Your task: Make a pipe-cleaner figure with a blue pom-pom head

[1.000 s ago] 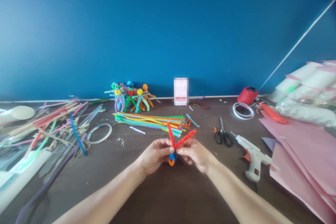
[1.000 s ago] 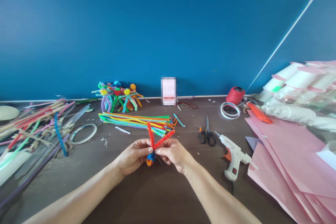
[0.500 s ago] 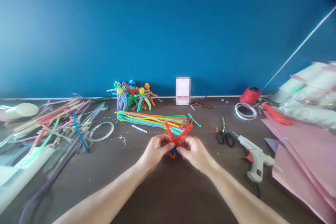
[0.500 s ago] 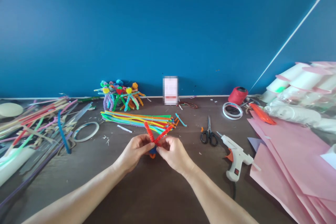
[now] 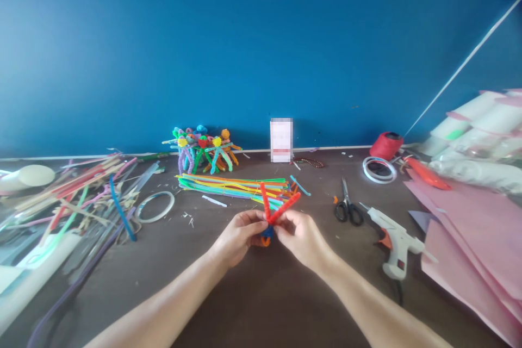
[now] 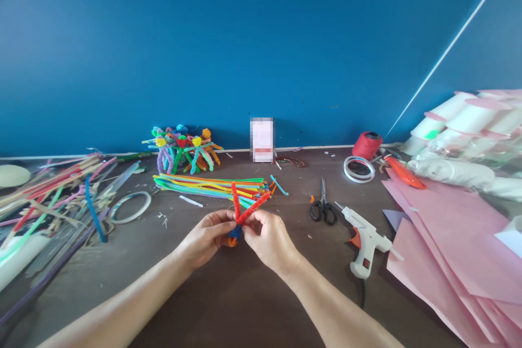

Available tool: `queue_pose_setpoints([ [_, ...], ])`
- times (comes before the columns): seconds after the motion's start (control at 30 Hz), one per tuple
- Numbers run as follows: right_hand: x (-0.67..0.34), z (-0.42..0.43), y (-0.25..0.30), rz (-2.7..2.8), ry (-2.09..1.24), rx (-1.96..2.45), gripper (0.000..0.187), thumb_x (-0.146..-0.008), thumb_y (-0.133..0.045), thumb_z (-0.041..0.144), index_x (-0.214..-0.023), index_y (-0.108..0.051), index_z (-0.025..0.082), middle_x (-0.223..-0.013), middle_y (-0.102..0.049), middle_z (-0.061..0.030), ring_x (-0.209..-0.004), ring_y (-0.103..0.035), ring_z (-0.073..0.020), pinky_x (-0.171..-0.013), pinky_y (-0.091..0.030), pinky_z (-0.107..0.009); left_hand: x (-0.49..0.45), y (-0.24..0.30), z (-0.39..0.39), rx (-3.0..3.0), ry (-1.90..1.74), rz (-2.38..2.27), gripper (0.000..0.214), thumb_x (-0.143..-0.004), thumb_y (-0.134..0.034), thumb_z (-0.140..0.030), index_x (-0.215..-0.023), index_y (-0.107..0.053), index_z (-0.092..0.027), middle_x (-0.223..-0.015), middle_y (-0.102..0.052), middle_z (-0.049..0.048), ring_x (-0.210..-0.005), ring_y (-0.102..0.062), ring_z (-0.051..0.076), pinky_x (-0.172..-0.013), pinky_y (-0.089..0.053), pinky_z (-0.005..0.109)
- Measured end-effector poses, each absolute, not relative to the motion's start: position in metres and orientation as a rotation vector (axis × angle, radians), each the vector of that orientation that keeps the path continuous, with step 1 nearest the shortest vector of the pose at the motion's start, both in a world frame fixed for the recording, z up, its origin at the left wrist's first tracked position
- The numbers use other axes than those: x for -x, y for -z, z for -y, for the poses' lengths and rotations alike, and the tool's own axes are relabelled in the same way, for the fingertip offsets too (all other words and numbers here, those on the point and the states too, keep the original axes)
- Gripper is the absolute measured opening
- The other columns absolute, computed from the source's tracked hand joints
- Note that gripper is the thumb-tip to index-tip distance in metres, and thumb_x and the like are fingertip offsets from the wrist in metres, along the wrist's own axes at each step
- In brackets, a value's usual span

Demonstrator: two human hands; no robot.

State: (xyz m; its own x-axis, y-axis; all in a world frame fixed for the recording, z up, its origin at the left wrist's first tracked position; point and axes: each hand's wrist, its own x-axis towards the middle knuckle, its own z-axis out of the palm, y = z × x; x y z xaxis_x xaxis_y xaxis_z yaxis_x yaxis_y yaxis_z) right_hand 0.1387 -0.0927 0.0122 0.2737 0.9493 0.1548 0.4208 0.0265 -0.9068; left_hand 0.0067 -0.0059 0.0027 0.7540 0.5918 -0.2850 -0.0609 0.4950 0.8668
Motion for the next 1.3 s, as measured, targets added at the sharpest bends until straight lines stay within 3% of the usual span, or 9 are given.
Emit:
queue_pose_setpoints([
  [0.43, -0.1379, 0.0941, -0.0119, 1.370, -0.582, 1.577, 0.013, -0.072, -0.050, 0.015, -0.071, -0.062, 0.018, -0.068, -0.063, 0.0012, -0.062, -0.057, -0.0117, -0.062, -0.042, -0.020, -0.0039, -0.0038, 0.0035, -1.070, -0.352, -0.500, 0.020, -0.070, -0.063, -0.025, -0.082, -0.058, -0.010, -0.067, -0.055, 0.0019, -0.054, -0.052, 0.008, -0.050, -0.046, 0.019],
  [0.7, -0.1389, 0.0947, -0.0114, 1.356, -0.564, 1.623, 0.010, -0.071, -0.049, 0.015, -0.065, -0.056, 0.017, -0.059, -0.058, 0.0023, -0.053, -0.052, -0.0101, -0.053, -0.040, -0.019, -0.0053, -0.0051, 0.0054, -1.087, -0.352, -0.511, 0.023, -0.070, -0.063, -0.028, -0.083, -0.058, -0.009, -0.068, -0.057, 0.0041, -0.056, -0.055, 0.010, -0.051, -0.045, 0.020],
  [1.07, -0.1419, 0.0931, -0.0089, 1.315, -0.523, 1.697, 0.011, -0.071, -0.052, 0.016, -0.075, -0.061, 0.017, -0.068, -0.065, -0.0010, -0.061, -0.059, -0.0139, -0.059, -0.044, -0.022, -0.0057, -0.0019, 0.0103, -0.936, -0.405, -0.559, 0.024, -0.068, -0.064, -0.022, -0.090, -0.059, -0.012, -0.072, -0.056, 0.0029, -0.058, -0.052, 0.008, -0.050, -0.046, 0.018],
  [1.3, -0.1382, 0.0938, -0.0101, 1.413, -0.327, 1.711, 0.008, -0.073, -0.051, 0.015, -0.073, -0.058, 0.018, -0.070, -0.064, -0.0014, -0.063, -0.060, -0.0137, -0.061, -0.045, -0.023, -0.0096, -0.0007, 0.0122, -0.903, -0.423, -0.630, 0.019, -0.067, -0.065, -0.024, -0.079, -0.057, -0.012, -0.065, -0.057, 0.0017, -0.055, -0.052, 0.008, -0.048, -0.045, 0.018],
])
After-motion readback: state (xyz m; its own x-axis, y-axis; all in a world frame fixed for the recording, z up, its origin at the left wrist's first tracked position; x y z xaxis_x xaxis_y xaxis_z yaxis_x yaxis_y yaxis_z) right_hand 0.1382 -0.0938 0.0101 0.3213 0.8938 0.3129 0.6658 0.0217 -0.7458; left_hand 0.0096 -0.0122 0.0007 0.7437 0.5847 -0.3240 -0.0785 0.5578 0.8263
